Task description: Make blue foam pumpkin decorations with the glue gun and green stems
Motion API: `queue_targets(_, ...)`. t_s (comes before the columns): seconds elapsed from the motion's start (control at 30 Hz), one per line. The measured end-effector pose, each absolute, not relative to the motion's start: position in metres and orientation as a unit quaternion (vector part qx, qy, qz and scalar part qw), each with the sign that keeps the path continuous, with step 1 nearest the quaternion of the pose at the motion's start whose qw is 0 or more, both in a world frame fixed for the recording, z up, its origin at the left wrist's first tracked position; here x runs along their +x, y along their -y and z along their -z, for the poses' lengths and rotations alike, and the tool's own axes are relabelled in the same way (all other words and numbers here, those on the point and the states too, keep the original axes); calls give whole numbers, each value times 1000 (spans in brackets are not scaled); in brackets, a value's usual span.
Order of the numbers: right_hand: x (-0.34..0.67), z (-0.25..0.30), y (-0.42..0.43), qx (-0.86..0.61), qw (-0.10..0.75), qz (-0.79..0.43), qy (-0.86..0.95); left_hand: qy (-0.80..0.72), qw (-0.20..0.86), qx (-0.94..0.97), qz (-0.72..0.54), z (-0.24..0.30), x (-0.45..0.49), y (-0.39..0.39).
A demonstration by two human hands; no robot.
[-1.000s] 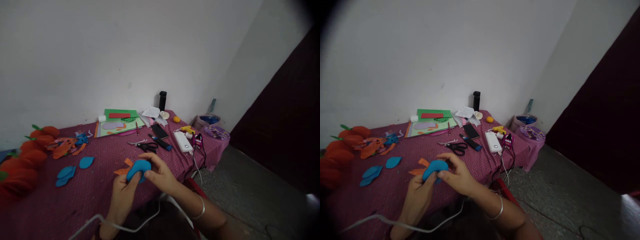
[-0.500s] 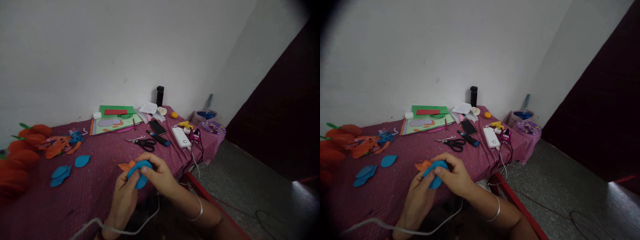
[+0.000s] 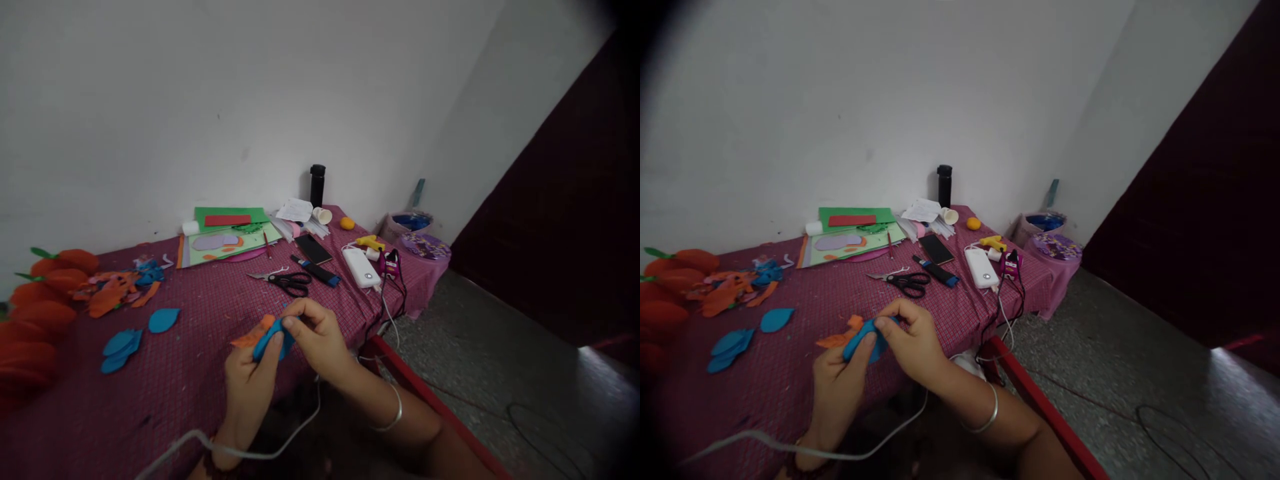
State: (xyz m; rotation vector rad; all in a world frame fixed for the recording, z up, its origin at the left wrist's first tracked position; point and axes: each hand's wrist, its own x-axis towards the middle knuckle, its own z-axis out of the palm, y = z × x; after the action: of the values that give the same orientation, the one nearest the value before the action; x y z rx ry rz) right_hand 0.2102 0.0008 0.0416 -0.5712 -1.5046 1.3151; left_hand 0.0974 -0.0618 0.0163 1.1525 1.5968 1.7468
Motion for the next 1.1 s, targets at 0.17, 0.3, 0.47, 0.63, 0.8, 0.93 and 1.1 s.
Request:
queue_targets(0.17,208,-38,-1,-245,510,-526,636,-551,232,421,-682,-21,97,60)
queue_targets(0.3,210,-38,-1,-227,472,-539,660,-529,252,400,-705,-16,90,57)
queue_targets(0.47,222,-40,-7,-200,393,-542,715,-495,293,395,-717,-26,88,54)
queue_targets(0.63,236,-40,-20,-164,403,-627,647,-520,336,355,-700,-32,89,53)
queue_targets(0.8,240,-33,-35,-173,531,-659,504,-526,336,314,-715,-31,86,51)
queue_targets(0.93,236,-23,-34,-172,520,-640,539,-518,338,306,-724,-28,85,49)
queue_targets(1.1,234,-19,-20,-147,356,-652,654,-531,302,341,-714,-26,83,49)
